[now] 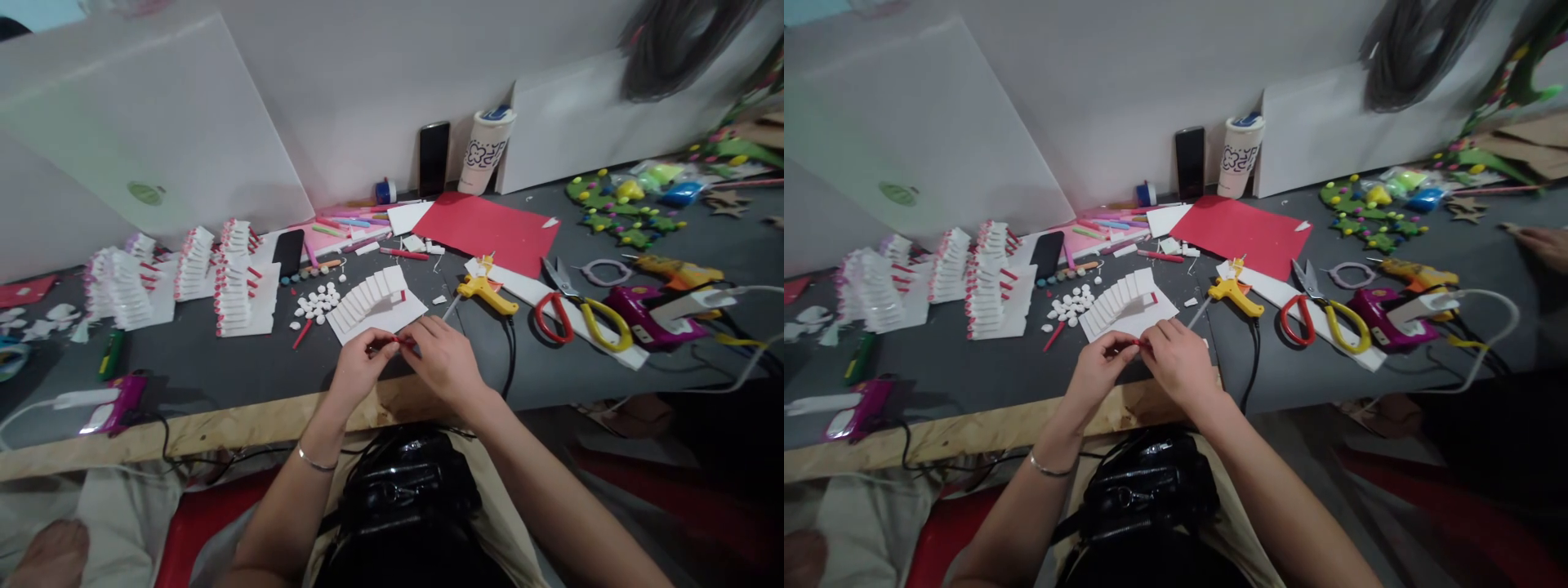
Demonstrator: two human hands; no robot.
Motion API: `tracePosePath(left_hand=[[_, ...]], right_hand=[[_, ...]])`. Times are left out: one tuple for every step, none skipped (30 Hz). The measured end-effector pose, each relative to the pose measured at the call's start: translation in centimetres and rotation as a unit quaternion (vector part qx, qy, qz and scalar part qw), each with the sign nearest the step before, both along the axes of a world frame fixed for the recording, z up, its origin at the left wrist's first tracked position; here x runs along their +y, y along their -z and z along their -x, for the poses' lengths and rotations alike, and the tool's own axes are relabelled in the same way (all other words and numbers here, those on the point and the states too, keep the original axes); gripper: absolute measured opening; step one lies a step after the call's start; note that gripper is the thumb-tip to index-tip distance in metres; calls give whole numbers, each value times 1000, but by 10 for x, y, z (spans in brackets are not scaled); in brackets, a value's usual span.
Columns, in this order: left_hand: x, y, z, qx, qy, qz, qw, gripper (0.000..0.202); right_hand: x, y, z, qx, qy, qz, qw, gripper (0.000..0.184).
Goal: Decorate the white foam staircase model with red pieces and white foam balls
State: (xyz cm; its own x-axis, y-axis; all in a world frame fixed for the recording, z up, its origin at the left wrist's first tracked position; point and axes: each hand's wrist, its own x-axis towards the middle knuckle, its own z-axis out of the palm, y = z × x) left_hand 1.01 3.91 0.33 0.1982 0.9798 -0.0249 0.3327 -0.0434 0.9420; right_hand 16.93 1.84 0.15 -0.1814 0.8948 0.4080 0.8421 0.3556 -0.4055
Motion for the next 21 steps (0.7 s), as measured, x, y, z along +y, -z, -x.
tracePosePath(left_hand=[[0, -1, 1, -4, -3, 2, 1000, 10], [-1, -2, 2, -10, -7, 4, 1000, 10], [-1, -2, 3, -18, -12, 8, 1000, 10], [-1, -2, 4, -30, -17, 16, 999, 11], [-1, -1, 4, -47, -25, 29, 998, 13], [0, 0, 4, -71, -36, 47, 996, 16], [0, 0, 4, -99, -48, 69, 992, 18], [1, 2, 3, -131, -61, 93, 985, 21], [1, 3, 2, -164, -73, 118, 977, 24], [1, 3, 0, -197, -82, 142, 967, 25], [0, 4, -2, -225, -86, 165, 956, 27], [-1, 5, -4, -251, -85, 186, 946, 29], [-3, 6, -7, -274, -81, 206, 936, 30], [-5, 6, -9, -295, -75, 224, 926, 31], [-7, 7, -12, -314, -68, 240, 916, 31], [-9, 8, -14, -331, -63, 255, 906, 32], [-10, 9, -16, -346, -58, 266, 898, 32], [-11, 10, -17, -356, -55, 275, 891, 32], [-12, 11, -18, -359, -48, 283, 888, 33], [-13, 12, -19, -356, -39, 287, 888, 34], [-12, 14, -18, -345, -28, 286, 893, 36]], right_hand=[[-1, -1, 0, -3, -5, -2, 1000, 10], [-2, -1, 1, -3, -9, -3, 1000, 11], [-4, -1, 0, 3, -11, 0, 1000, 11], [-5, 0, -1, 15, -11, 5, 1000, 9], [-7, 1, -2, 35, -8, 12, 999, 5], [-9, 3, -3, 62, -3, 23, 998, 4], [-11, 5, -5, 97, 3, 37, 995, 8], [-13, 7, -5, 138, 7, 54, 989, 11], [-14, 8, -6, 185, 9, 74, 980, 12], [-16, 10, -5, 235, 9, 95, 967, 11], [-17, 11, -4, 287, 11, 114, 951, 9], [-17, 12, -2, 335, 18, 130, 933, 7], [-17, 13, 1, 377, 29, 142, 915, 7], [-17, 13, 5, 414, 41, 148, 897, 9], [-17, 13, 8, 445, 52, 152, 881, 10], [-16, 12, 11, 469, 57, 155, 867, 11], [-16, 12, 13, 488, 59, 157, 856, 13], [-15, 12, 15, 501, 57, 157, 849, 14], [-14, 12, 15, 507, 56, 154, 846, 15], [-12, 12, 15, 502, 58, 147, 850, 15], [-9, 12, 14, 487, 65, 134, 860, 15]])
